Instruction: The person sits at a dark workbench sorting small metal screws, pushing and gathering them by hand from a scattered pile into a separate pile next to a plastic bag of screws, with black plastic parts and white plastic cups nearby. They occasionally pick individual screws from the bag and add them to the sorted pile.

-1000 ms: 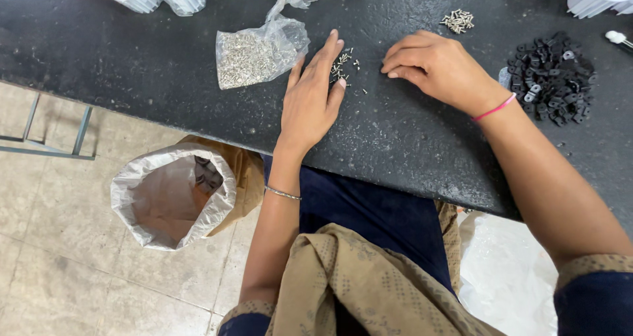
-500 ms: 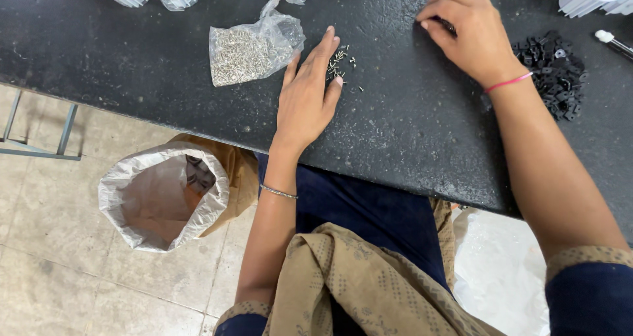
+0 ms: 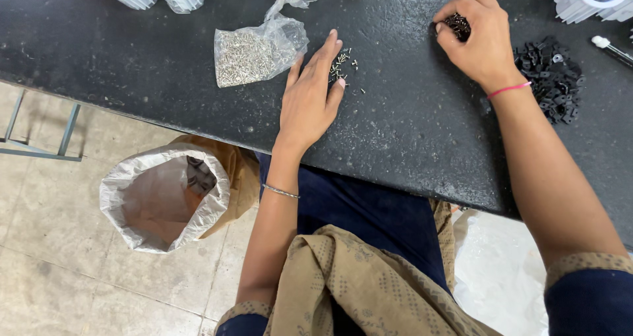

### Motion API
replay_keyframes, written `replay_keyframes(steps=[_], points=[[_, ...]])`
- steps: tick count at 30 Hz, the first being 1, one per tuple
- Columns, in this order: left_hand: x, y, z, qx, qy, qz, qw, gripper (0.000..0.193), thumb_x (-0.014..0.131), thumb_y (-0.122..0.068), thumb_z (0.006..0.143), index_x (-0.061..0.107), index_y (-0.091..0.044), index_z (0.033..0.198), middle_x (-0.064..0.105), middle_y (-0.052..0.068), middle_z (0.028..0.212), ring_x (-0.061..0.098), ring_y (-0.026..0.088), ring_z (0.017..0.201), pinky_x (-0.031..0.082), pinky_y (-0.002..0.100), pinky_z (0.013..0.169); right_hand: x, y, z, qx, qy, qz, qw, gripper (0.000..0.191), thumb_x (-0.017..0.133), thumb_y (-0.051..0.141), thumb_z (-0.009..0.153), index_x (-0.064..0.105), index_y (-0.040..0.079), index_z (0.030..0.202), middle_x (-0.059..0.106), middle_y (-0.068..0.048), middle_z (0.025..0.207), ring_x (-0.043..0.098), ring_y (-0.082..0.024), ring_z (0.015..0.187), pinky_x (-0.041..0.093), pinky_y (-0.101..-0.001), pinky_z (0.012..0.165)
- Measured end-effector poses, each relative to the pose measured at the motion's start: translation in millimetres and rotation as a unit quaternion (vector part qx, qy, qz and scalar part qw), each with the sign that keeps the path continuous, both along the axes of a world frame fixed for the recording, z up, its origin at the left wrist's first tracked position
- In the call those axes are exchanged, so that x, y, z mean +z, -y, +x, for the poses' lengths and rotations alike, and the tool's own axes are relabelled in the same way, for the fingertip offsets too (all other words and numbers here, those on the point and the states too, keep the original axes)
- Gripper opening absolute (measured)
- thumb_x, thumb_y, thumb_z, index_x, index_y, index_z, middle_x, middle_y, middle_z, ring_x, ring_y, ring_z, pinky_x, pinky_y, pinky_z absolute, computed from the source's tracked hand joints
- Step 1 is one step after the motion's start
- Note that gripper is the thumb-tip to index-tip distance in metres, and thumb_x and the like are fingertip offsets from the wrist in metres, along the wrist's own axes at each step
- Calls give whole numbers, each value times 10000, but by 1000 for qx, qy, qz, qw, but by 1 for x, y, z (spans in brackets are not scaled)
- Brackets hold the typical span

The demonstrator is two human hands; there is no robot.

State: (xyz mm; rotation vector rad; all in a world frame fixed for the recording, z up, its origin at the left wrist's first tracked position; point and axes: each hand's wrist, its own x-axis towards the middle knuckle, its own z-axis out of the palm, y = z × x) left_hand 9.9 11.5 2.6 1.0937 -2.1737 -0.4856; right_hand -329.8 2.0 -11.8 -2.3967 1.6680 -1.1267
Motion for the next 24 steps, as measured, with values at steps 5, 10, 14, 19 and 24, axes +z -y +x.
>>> replay_keyframes(steps=[5, 10, 14, 19, 24], points=[[-1, 1, 1, 0, 1, 2, 1000, 668, 565, -168, 1059, 235, -145, 1639, 555, 17, 1571, 530, 233, 1457, 258, 484, 1293, 1, 0, 3, 15, -3, -5, 1000, 170, 665, 8, 926, 718, 36, 1085, 671, -134, 1149, 654, -334, 1136, 534, -441, 1050], [-4, 1, 5, 3, -3, 4, 1000, 620, 506, -161, 1095, 222, -157, 1647, 543, 15, 1589, 547, 237, 1444, 264, 488, 1295, 18, -6, 24, 20, -23, -39, 999, 118, 674, 6, 991, 687, 41, 1102, 659, -133, 1160, 647, -335, 1175, 522, -420, 1038], [-7, 2, 8, 4, -5, 1, 1000, 622, 476, -138, 1104, 202, -181, 1660, 543, 8, 1593, 554, 234, 1449, 269, 489, 1302, 27, -15, 75, 73, 8, 6, 997, 105, 683, 12, 1056, 712, 55, 1148, 698, -118, 1189, 676, -325, 1165, 546, -409, 1025], [-9, 2, 9, 8, -7, 18, 1000, 656, 476, -129, 1089, 177, -200, 1669, 574, -9, 1569, 559, 242, 1442, 281, 487, 1297, 37, -17, 124, 137, 45, 63, 988, 172, 710, 49, 1022, 719, 52, 1194, 702, -112, 1225, 690, -313, 1082, 564, -388, 923], [-10, 4, 8, 10, -10, 8, 1000, 660, 480, -138, 1102, 157, -198, 1673, 581, -14, 1563, 559, 251, 1441, 280, 484, 1297, 41, -15, 131, 158, -11, 40, 987, 156, 727, 62, 982, 730, 48, 1137, 710, -90, 1194, 673, -312, 1082, 556, -412, 953]])
